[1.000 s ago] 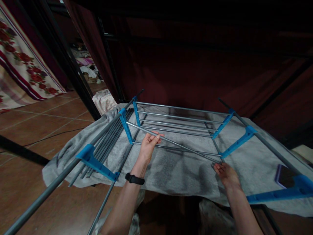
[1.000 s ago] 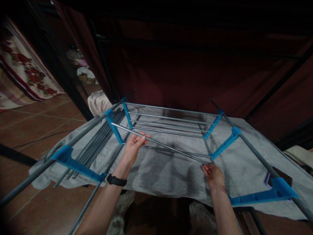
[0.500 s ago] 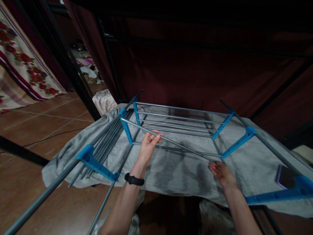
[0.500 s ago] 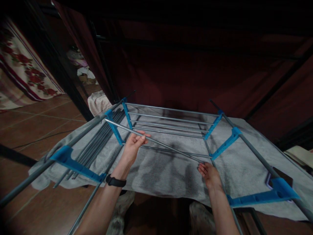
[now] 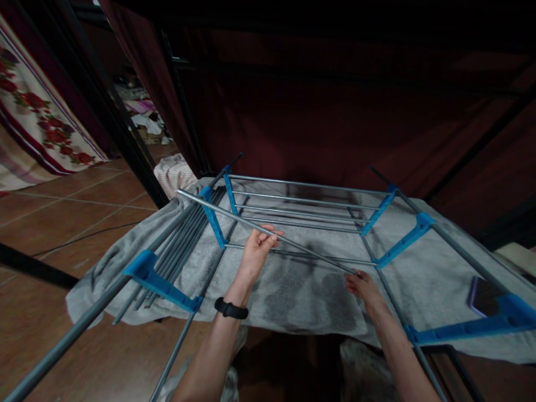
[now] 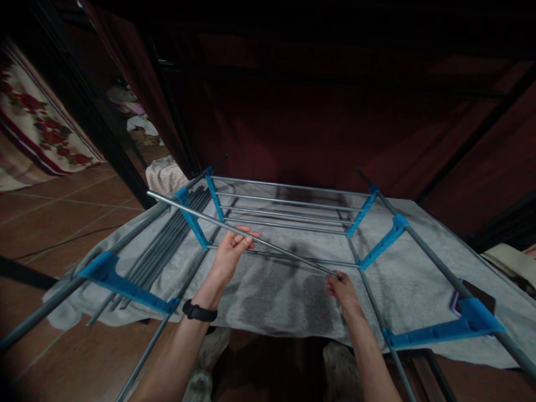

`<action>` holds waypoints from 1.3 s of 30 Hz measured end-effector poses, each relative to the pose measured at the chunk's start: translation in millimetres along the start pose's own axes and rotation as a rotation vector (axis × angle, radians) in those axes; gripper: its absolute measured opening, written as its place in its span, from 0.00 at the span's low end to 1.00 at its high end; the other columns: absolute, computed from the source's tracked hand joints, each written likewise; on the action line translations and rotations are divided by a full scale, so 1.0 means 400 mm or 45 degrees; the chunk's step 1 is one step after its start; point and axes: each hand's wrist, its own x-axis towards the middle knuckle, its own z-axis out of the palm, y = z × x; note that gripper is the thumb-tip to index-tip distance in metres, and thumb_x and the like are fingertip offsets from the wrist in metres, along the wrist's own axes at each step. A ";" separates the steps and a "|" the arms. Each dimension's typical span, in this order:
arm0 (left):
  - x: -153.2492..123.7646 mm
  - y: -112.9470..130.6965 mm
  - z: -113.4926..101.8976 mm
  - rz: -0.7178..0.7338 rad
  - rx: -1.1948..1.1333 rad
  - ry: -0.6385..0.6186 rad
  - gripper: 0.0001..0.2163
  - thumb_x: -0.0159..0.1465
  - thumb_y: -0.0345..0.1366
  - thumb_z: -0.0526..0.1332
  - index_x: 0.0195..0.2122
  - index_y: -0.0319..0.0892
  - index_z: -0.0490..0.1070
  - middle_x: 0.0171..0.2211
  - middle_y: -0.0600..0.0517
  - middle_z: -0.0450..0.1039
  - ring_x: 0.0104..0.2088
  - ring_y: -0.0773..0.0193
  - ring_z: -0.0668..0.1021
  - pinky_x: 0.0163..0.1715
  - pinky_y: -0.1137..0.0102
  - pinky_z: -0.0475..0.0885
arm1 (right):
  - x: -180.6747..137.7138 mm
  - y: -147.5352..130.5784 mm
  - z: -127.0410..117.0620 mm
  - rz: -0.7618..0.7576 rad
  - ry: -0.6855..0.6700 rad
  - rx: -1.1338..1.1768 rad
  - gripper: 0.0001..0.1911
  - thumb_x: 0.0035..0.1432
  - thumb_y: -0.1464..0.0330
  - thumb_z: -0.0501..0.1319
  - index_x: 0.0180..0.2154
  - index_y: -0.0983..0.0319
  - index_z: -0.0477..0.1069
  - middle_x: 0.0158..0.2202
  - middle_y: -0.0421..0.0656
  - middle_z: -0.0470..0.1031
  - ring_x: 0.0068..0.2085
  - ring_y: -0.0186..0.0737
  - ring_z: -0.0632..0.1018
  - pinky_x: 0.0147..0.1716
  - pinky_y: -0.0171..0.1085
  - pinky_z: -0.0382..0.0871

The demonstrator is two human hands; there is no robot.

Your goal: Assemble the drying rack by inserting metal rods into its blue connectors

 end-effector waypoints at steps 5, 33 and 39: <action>0.004 -0.010 0.002 -0.005 0.013 0.004 0.18 0.56 0.41 0.70 0.42 0.42 0.68 0.36 0.48 0.81 0.38 0.62 0.80 0.38 0.68 0.73 | 0.007 0.011 0.009 -0.238 -0.043 -0.410 0.10 0.51 0.62 0.60 0.36 0.59 0.69 0.23 0.39 0.73 0.25 0.39 0.75 0.25 0.36 0.69; -0.023 -0.077 0.064 -0.043 0.024 -0.219 0.17 0.62 0.41 0.65 0.48 0.42 0.66 0.40 0.46 0.80 0.44 0.58 0.81 0.45 0.62 0.73 | -0.076 0.016 0.125 -0.779 -0.283 -0.737 0.12 0.59 0.61 0.58 0.42 0.56 0.75 0.36 0.44 0.80 0.37 0.45 0.79 0.40 0.41 0.71; -0.033 -0.080 0.080 -0.011 0.072 -0.251 0.20 0.64 0.42 0.62 0.54 0.43 0.62 0.38 0.48 0.79 0.42 0.59 0.80 0.46 0.62 0.72 | -0.078 0.023 0.141 -0.763 -0.362 -0.748 0.12 0.58 0.64 0.56 0.42 0.57 0.75 0.34 0.42 0.78 0.35 0.42 0.78 0.38 0.40 0.71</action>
